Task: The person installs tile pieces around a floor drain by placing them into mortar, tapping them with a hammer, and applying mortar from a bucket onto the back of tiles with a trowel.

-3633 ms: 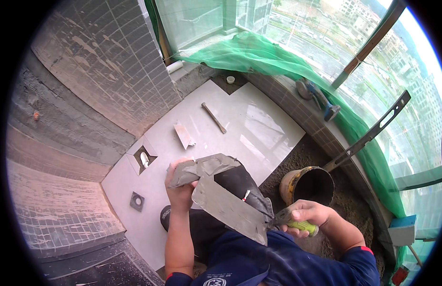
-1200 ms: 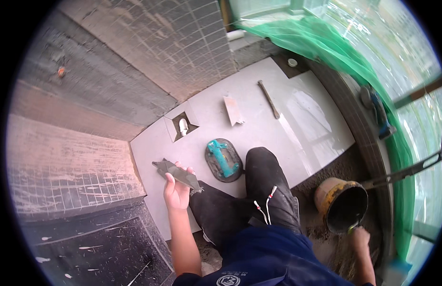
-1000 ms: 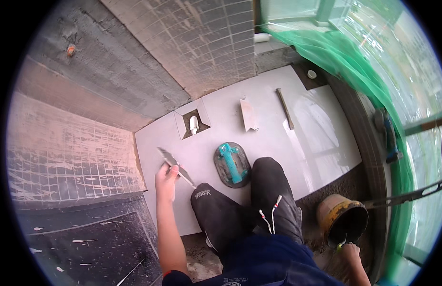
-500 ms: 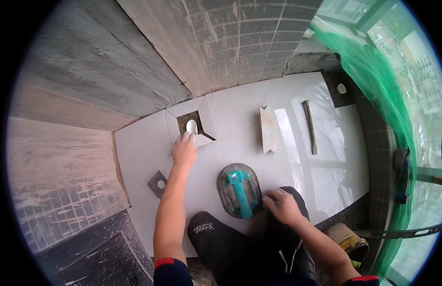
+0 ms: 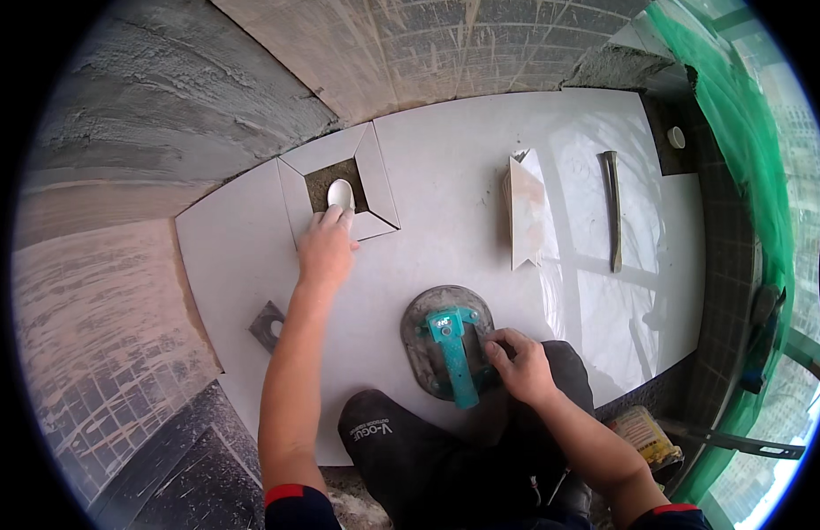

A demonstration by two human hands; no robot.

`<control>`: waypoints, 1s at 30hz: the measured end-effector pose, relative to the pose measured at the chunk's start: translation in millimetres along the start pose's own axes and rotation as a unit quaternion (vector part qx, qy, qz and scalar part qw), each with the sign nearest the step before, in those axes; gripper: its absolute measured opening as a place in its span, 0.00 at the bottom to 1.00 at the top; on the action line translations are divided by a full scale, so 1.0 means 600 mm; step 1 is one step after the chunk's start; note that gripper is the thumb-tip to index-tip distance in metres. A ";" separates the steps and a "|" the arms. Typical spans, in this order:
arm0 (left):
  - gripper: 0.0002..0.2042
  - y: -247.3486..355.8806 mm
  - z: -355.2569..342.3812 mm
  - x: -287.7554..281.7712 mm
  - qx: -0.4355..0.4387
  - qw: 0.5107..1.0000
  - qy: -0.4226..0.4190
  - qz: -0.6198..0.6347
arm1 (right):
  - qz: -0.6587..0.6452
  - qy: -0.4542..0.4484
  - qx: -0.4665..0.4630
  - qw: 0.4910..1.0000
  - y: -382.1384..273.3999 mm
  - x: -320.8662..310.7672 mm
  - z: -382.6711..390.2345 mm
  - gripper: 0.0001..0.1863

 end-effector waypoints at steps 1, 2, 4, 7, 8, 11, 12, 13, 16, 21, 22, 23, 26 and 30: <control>0.25 -0.001 0.000 0.004 -0.002 1.000 -0.002 0.000 | -0.005 -0.003 0.004 1.000 0.003 0.001 0.001 0.11; 0.25 -0.002 -0.002 0.003 -0.003 1.000 -0.003 0.000 | -0.015 -0.003 0.010 1.000 0.007 0.001 0.000 0.11; 0.25 -0.002 -0.005 0.000 -0.004 1.000 -0.005 0.000 | -0.037 -0.003 0.020 0.999 0.013 0.002 0.002 0.12; 0.25 -0.001 -0.009 0.000 -0.004 1.000 -0.014 -0.002 | -0.043 -0.010 0.028 0.999 0.015 0.004 0.002 0.13; 0.24 0.000 -0.012 0.001 -0.002 1.000 -0.017 -0.003 | -0.044 -0.010 0.028 0.999 0.016 0.003 0.001 0.13; 0.24 0.002 -0.018 0.004 0.003 1.000 -0.024 0.004 | -0.046 -0.013 0.030 0.998 0.019 0.002 0.001 0.13; 0.24 0.003 -0.019 0.006 0.005 1.000 -0.025 0.009 | -0.047 -0.014 0.034 0.998 0.019 0.000 0.001 0.13; 0.24 0.005 -0.020 0.007 0.005 1.000 -0.027 0.013 | -0.047 -0.015 0.038 0.998 0.020 -0.002 0.001 0.13; 0.25 0.003 -0.022 0.016 0.007 0.999 -0.028 0.026 | -0.050 -0.013 0.042 0.998 0.021 -0.005 0.000 0.13; 0.35 -0.018 0.005 0.031 0.006 0.997 0.033 0.066 | -0.063 -0.019 0.052 0.996 0.021 0.004 -0.003 0.12; 0.38 -0.005 0.014 0.029 0.006 0.995 0.062 0.072 | -0.066 -0.016 0.052 0.996 0.023 0.005 -0.002 0.12; 0.41 0.024 0.022 0.030 0.001 0.992 0.106 0.067 | -0.066 -0.011 0.056 0.996 0.025 0.003 -0.003 0.12; 0.46 0.058 0.044 0.058 0.005 0.992 0.128 0.023 | -0.063 -0.015 0.049 0.997 0.014 0.002 -0.003 0.14; 0.47 0.051 0.055 0.080 -0.023 0.993 0.117 0.007 | -0.060 -0.025 0.044 0.997 0.015 0.009 -0.003 0.15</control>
Point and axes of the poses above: each hand's wrist, its own z-axis away from the middle knuckle, its own x-axis out of the palm, y = z × x, the point moved 8 cm from there along -z, towards the middle knuckle, and after that the axes turned 2 degrees about y, right-handed, at the moved point
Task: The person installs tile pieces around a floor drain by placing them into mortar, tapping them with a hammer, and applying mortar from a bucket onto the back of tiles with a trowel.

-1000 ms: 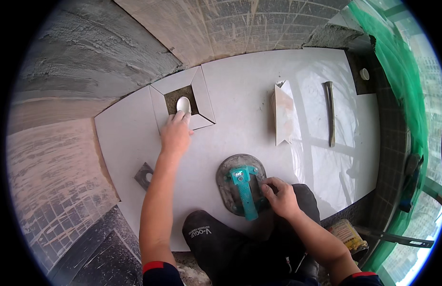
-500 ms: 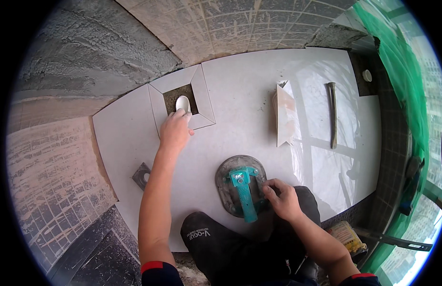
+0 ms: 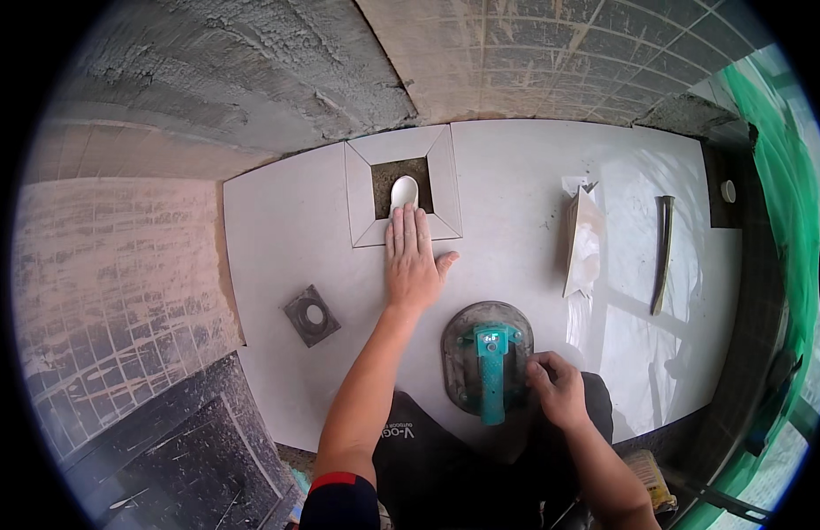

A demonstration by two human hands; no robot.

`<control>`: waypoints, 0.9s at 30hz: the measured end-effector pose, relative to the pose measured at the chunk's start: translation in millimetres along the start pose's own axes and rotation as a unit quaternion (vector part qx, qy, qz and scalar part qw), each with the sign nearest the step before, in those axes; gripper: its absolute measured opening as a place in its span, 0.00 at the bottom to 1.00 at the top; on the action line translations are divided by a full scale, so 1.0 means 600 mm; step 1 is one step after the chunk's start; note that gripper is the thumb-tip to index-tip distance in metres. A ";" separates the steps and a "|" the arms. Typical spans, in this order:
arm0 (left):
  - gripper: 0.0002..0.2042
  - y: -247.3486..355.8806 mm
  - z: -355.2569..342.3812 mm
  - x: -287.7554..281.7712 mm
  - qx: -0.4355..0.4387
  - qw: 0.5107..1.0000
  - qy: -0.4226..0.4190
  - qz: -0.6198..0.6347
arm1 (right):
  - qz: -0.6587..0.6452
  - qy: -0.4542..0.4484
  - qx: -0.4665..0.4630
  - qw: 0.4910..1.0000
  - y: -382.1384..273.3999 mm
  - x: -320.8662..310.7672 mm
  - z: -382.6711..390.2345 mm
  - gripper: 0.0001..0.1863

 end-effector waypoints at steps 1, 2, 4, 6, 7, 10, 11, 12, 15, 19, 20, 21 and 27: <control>0.48 -0.004 0.002 0.002 -0.005 1.000 0.002 -0.011 | -0.003 -0.001 -0.002 1.000 -0.001 0.000 0.000 0.15; 0.48 -0.003 0.004 0.003 -0.008 1.000 0.003 -0.010 | 0.001 -0.004 -0.005 1.000 0.003 0.000 0.000 0.16; 0.49 0.000 0.003 0.004 -0.011 1.000 0.007 -0.008 | 0.009 -0.008 -0.011 1.000 0.010 -0.001 -0.001 0.16; 0.48 0.008 0.003 0.005 -0.018 1.000 0.007 0.011 | 0.001 -0.006 0.001 1.000 0.013 -0.005 0.000 0.16; 0.48 0.009 0.003 0.004 -0.020 1.000 0.007 0.021 | -0.004 -0.004 0.007 1.000 0.013 -0.006 0.001 0.16; 0.49 0.009 0.004 0.002 -0.017 1.000 0.011 0.013 | 0.004 -0.019 0.019 1.000 0.019 -0.002 0.001 0.15; 0.50 0.006 0.004 0.001 -0.013 1.000 0.016 0.010 | 0.004 -0.027 0.022 0.999 0.014 0.000 0.000 0.14; 0.50 0.006 0.004 0.003 -0.013 1.000 0.017 0.009 | -0.005 -0.028 0.022 0.999 0.012 -0.001 0.001 0.14; 0.49 0.004 0.004 0.005 -0.017 1.000 0.017 0.002 | -0.056 -0.010 0.019 0.998 0.009 -0.010 0.003 0.14; 0.49 0.002 0.003 0.005 -0.025 1.000 0.003 -0.005 | -0.134 0.111 0.006 0.985 0.019 -0.088 -0.016 0.14; 0.49 0.002 0.005 0.003 -0.026 1.000 0.002 -0.006 | -0.082 0.169 -0.012 0.982 0.011 -0.134 -0.030 0.15; 0.49 0.004 0.004 0.000 -0.026 1.000 0.002 -0.005 | -0.028 0.238 -0.016 0.971 0.003 -0.182 -0.045 0.16; 0.47 0.008 -0.002 -0.006 -0.005 0.999 0.041 0.032 | 0.204 0.331 -0.081 0.918 -0.001 -0.351 -0.142 0.14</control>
Point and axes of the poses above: each hand's wrist, its own z-axis away from the middle knuckle, its own x-axis out of the palm, y = z × x, the point moved 8 cm from there along -z, towards the middle knuckle, and after that the axes turned 2 degrees about y, right-handed, at the moved point
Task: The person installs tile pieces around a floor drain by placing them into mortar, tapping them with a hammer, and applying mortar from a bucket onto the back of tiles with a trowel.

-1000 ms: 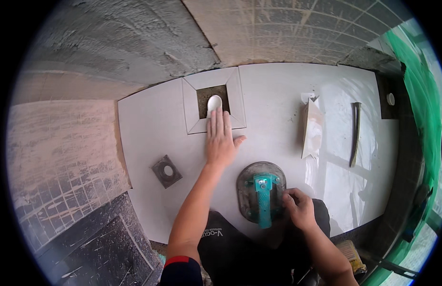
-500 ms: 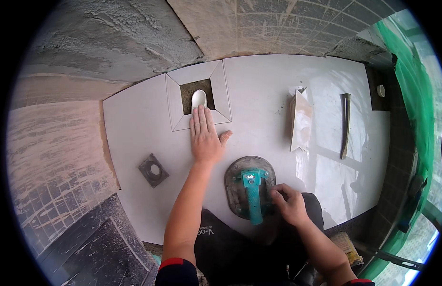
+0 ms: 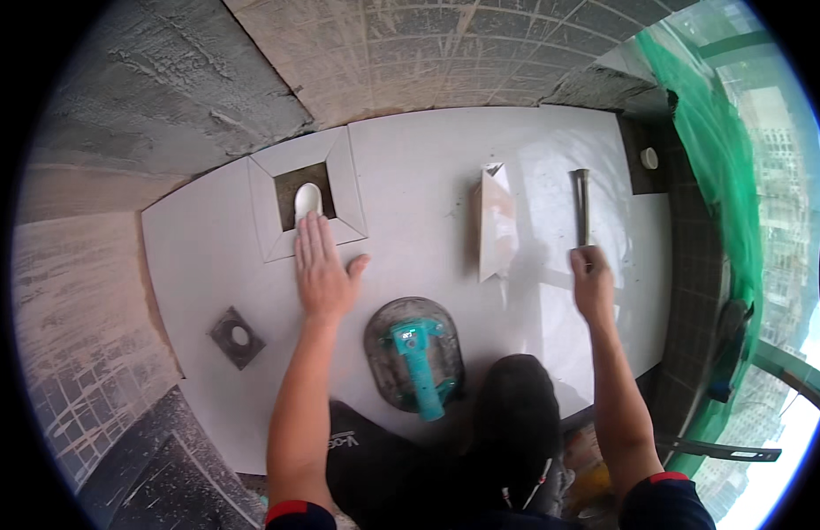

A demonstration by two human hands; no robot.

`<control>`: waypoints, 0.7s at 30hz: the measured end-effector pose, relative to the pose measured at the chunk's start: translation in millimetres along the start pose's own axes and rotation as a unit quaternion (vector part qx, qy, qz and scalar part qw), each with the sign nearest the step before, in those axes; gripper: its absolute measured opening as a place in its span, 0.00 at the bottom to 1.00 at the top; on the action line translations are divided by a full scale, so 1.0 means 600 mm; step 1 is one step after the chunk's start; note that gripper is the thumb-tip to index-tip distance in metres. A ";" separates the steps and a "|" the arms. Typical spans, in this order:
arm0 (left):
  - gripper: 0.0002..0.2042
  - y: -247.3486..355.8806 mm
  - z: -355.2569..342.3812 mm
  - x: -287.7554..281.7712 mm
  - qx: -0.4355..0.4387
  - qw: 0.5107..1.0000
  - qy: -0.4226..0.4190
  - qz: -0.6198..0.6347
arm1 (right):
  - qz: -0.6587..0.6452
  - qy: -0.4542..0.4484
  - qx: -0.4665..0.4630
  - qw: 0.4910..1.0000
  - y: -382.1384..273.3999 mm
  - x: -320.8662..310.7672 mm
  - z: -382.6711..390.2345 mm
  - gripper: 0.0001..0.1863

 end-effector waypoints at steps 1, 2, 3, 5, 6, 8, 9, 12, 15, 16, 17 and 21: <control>0.47 -0.003 0.010 -0.004 0.007 1.000 0.008 -0.001 | -0.006 -0.088 -0.003 0.996 -0.022 0.021 0.010 0.13; 0.47 -0.009 0.024 -0.008 0.002 1.000 0.003 -0.019 | -0.031 -0.187 0.024 0.982 -0.087 0.035 0.045 0.12; 0.46 -0.005 0.025 -0.010 0.002 1.000 0.005 -0.024 | -0.069 -0.267 0.028 0.961 -0.145 0.038 0.075 0.11; 0.46 -0.008 0.035 -0.015 0.014 1.000 0.004 -0.022 | 0.000 -0.111 -0.054 0.992 -0.149 0.003 0.043 0.13; 0.46 -0.018 0.049 -0.017 0.023 1.000 0.000 -0.021 | 0.067 0.003 -0.046 0.997 -0.102 -0.018 0.007 0.17; 0.45 -0.039 0.060 -0.006 0.017 0.999 -0.036 -0.021 | 0.168 0.031 -0.009 0.985 -0.003 -0.016 -0.035 0.22; 0.45 -0.037 0.055 -0.004 0.021 0.999 -0.036 -0.015 | 0.205 0.014 0.040 0.978 0.043 -0.004 -0.044 0.23; 0.46 -0.015 0.045 -0.010 0.020 0.999 -0.035 0.000 | 0.212 0.011 0.006 0.977 0.109 0.022 -0.065 0.24; 0.45 -0.026 0.050 -0.017 0.014 0.999 -0.034 0.012 | 0.147 0.031 -0.027 0.988 0.075 0.027 -0.048 0.22; 0.45 -0.035 0.055 -0.019 0.012 0.999 -0.041 0.013 | 0.111 0.030 -0.020 0.993 0.048 0.025 -0.027 0.21; 0.46 -0.041 0.060 -0.021 0.007 0.999 -0.041 0.015 | 0.078 0.030 -0.012 0.996 0.002 0.015 0.000 0.21; 0.46 -0.043 0.054 -0.023 0.008 0.999 -0.042 0.032 | -0.235 -0.126 0.027 0.963 -0.177 0.024 0.163 0.16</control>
Point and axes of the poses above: each hand's wrist, its own z-axis away from the middle knuckle, its own x-axis out of the palm, y = z × x, the point moved 8 cm from there along -z, towards the middle knuckle, and after that the axes turned 2 degrees about y, right-handed, at the moved point
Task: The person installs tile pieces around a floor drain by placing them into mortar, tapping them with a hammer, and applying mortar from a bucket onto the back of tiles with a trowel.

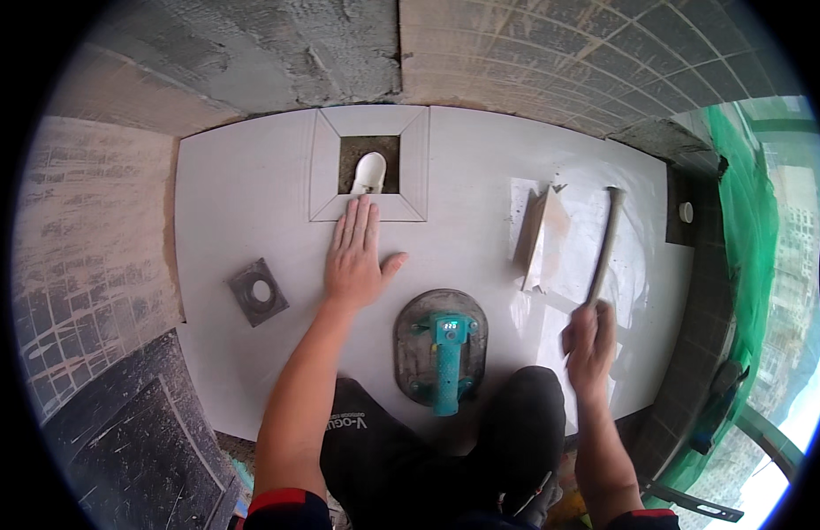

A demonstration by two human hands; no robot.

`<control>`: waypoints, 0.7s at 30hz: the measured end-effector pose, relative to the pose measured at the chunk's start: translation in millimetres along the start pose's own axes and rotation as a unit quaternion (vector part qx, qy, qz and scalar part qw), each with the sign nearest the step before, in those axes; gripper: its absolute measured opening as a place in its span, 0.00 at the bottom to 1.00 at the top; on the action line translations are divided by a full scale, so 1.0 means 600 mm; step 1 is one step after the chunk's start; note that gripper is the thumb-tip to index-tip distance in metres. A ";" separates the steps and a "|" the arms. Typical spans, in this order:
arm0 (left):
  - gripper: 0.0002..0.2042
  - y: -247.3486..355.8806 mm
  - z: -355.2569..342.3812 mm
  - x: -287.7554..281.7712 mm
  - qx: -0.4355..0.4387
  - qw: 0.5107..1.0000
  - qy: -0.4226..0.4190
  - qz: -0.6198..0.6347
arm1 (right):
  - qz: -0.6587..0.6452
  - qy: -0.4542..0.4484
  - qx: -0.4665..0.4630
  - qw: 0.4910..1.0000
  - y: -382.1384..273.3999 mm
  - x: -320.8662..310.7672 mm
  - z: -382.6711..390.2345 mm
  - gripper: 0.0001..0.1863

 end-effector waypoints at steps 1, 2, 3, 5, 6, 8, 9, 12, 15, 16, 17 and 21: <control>0.46 -0.003 0.000 -0.006 0.001 1.000 -0.004 -0.003 | -0.079 -0.041 0.049 0.995 -0.021 0.043 0.038 0.15; 0.47 -0.003 -0.006 -0.006 -0.002 1.000 -0.008 -0.017 | -0.150 -0.078 0.095 0.981 -0.039 0.082 0.067 0.17; 0.48 -0.001 -0.012 -0.007 -0.005 0.999 -0.012 -0.029 | -0.121 -0.132 0.081 0.980 -0.058 0.117 0.085 0.19; 0.50 0.001 -0.008 -0.004 -0.011 0.999 -0.019 -0.043 | -0.050 -0.229 0.075 0.969 -0.079 0.180 0.113 0.23; 0.50 0.000 -0.008 -0.002 -0.011 0.999 -0.017 -0.043 | -0.007 -0.267 0.081 0.960 -0.087 0.211 0.117 0.25; 0.51 -0.001 -0.010 -0.001 -0.017 0.998 -0.022 -0.049 | 0.031 -0.252 -0.053 0.966 -0.101 0.247 0.104 0.27; 0.51 0.002 -0.012 -0.001 -0.021 0.998 -0.029 -0.054 | 0.045 -0.226 -0.142 0.963 -0.109 0.262 0.096 0.28; 0.52 0.000 -0.010 -0.004 -0.019 0.999 -0.019 -0.043 | 0.121 -0.236 -0.119 0.957 -0.099 0.296 0.074 0.27; 0.52 0.003 -0.012 -0.008 -0.011 1.000 0.004 -0.028 | 0.123 -0.225 -0.105 0.961 -0.095 0.313 0.060 0.25; 0.52 0.007 -0.012 -0.005 -0.008 1.000 0.005 -0.025 | 0.111 -0.217 -0.118 0.963 -0.093 0.315 0.057 0.26; 0.52 0.004 -0.013 -0.006 -0.005 1.000 0.006 -0.025 | 0.104 -0.214 -0.124 0.963 -0.092 0.319 0.058 0.26; 0.52 -0.001 -0.011 -0.002 -0.016 0.997 -0.037 -0.063 | 0.068 -0.201 -0.148 0.966 -0.101 0.322 0.063 0.25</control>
Point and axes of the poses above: each hand's wrist, its own z-axis away from the middle knuckle, its own x-axis out of the palm, y = z × x, the point moved 8 cm from there along -z, towards the middle knuckle, and after that the axes turned 2 degrees about y, right-handed, at the moved point
